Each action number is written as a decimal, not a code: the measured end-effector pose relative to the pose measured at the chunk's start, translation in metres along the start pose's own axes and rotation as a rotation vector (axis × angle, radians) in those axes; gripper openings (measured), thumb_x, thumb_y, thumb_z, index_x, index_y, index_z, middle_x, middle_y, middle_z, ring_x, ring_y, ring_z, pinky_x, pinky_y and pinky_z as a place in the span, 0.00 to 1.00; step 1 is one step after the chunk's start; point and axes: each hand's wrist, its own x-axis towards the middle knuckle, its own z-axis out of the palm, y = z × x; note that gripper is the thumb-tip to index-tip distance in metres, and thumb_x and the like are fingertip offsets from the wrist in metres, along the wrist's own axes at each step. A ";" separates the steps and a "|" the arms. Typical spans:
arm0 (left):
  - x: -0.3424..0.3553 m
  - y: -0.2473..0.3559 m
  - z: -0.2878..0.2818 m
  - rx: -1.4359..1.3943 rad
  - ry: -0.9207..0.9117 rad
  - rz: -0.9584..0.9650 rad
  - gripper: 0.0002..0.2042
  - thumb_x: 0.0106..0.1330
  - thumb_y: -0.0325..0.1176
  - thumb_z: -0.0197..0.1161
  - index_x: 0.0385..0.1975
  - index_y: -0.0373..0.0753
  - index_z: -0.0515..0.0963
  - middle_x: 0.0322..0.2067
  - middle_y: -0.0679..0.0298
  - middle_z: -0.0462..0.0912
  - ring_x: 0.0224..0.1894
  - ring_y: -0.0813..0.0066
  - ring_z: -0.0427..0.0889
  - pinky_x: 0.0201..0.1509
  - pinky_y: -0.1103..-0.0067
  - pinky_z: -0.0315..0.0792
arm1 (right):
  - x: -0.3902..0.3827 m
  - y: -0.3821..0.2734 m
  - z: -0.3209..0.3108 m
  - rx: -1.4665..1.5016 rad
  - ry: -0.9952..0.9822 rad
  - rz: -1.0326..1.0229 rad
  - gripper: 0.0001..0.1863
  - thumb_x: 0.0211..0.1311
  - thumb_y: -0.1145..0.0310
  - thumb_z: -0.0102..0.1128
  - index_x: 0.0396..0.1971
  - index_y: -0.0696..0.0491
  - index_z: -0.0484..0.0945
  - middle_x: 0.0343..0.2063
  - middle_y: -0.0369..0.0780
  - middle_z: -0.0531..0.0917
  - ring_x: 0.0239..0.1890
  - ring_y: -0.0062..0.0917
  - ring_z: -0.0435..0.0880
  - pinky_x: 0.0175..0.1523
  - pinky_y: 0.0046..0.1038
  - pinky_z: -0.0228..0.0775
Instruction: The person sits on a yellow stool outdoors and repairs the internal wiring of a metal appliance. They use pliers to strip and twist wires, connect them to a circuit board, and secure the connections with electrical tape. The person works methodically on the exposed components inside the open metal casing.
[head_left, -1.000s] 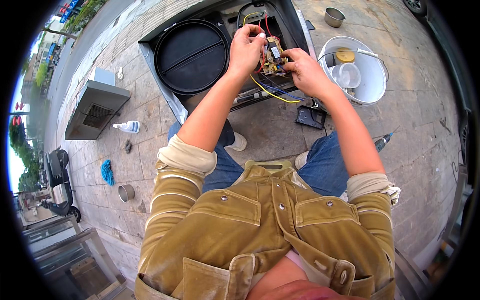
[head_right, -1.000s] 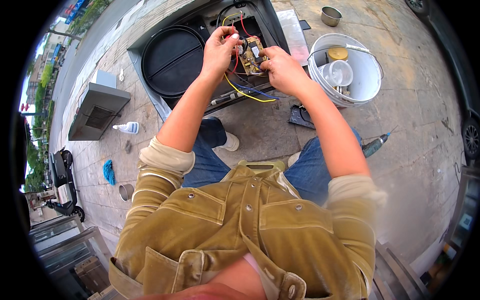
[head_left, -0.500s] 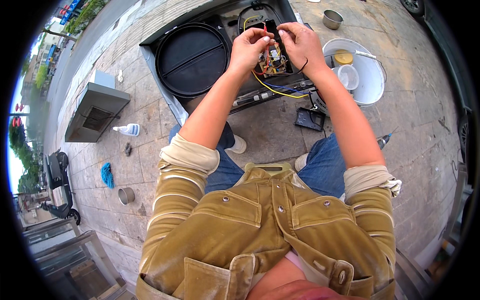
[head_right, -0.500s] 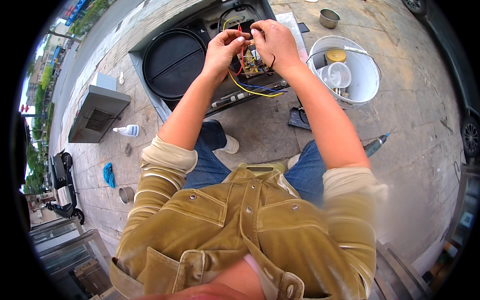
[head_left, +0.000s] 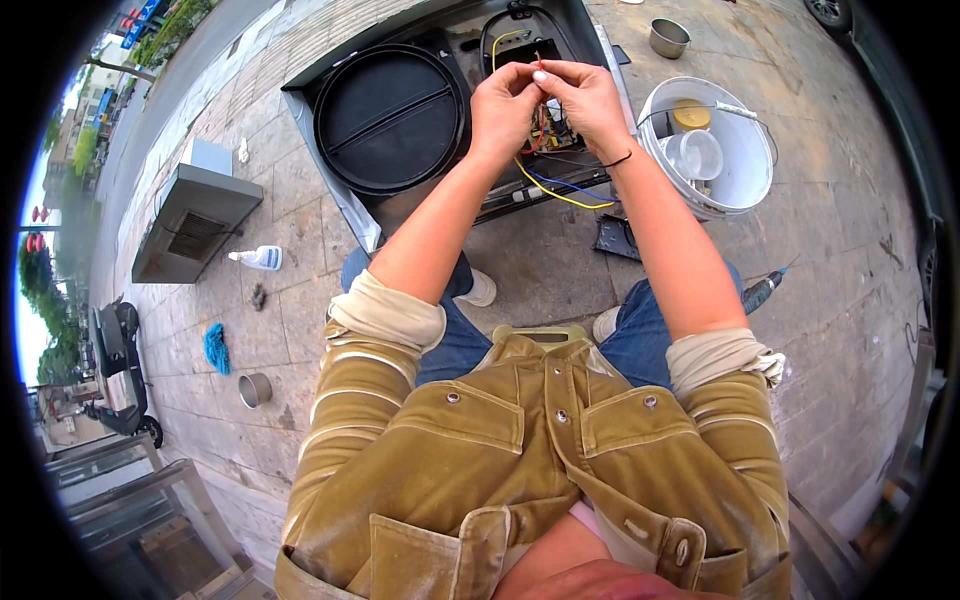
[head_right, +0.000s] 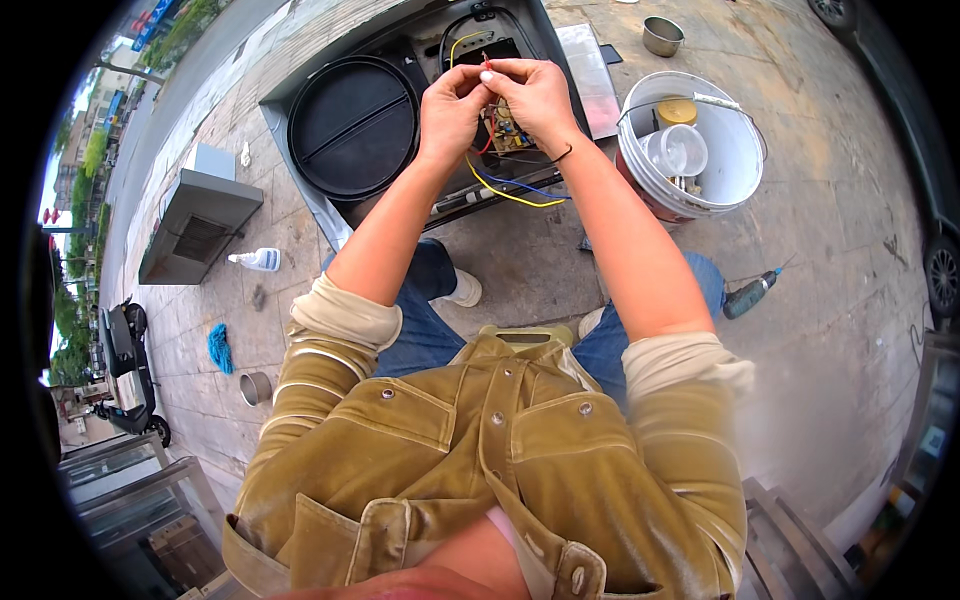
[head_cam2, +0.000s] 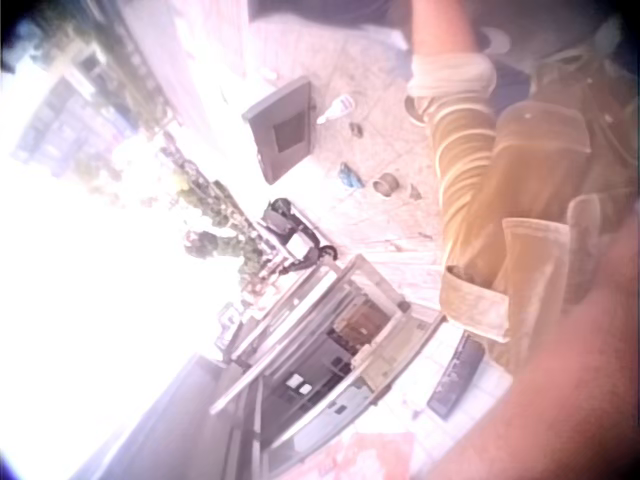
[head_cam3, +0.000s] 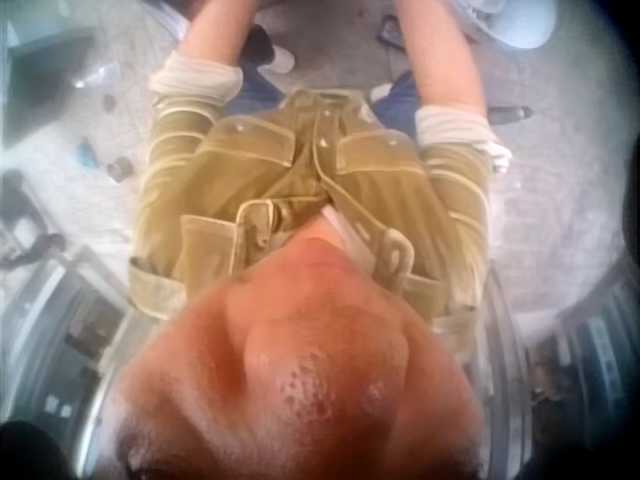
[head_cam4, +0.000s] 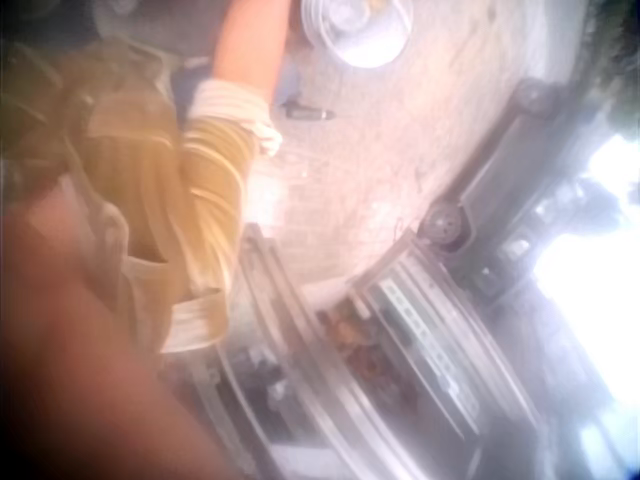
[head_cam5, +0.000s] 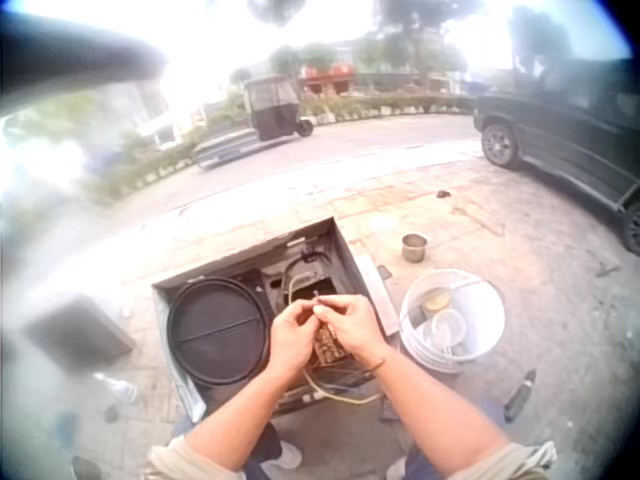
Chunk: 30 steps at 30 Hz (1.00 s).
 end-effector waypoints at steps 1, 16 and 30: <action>0.000 0.001 0.000 0.019 0.002 0.001 0.06 0.65 0.25 0.61 0.39 0.31 0.78 0.34 0.63 0.84 0.36 0.80 0.81 0.41 0.83 0.75 | 0.000 0.001 0.000 0.024 0.007 0.005 0.12 0.58 0.73 0.65 0.41 0.63 0.83 0.33 0.39 0.86 0.32 0.17 0.82 0.38 0.19 0.75; 0.000 0.053 -0.030 0.802 -0.122 0.329 0.10 0.59 0.24 0.65 0.41 0.36 0.83 0.43 0.61 0.82 0.35 0.78 0.82 0.42 0.82 0.77 | -0.002 0.004 -0.008 0.113 -0.034 0.057 0.10 0.65 0.75 0.57 0.42 0.62 0.81 0.33 0.41 0.86 0.31 0.16 0.80 0.38 0.18 0.74; 0.036 0.049 -0.024 1.048 -0.288 0.805 0.08 0.55 0.28 0.67 0.35 0.42 0.82 0.38 0.65 0.82 0.39 0.64 0.82 0.40 0.74 0.77 | -0.003 0.000 -0.012 0.000 -0.096 0.047 0.12 0.67 0.75 0.53 0.47 0.61 0.80 0.35 0.38 0.86 0.34 0.16 0.81 0.42 0.18 0.73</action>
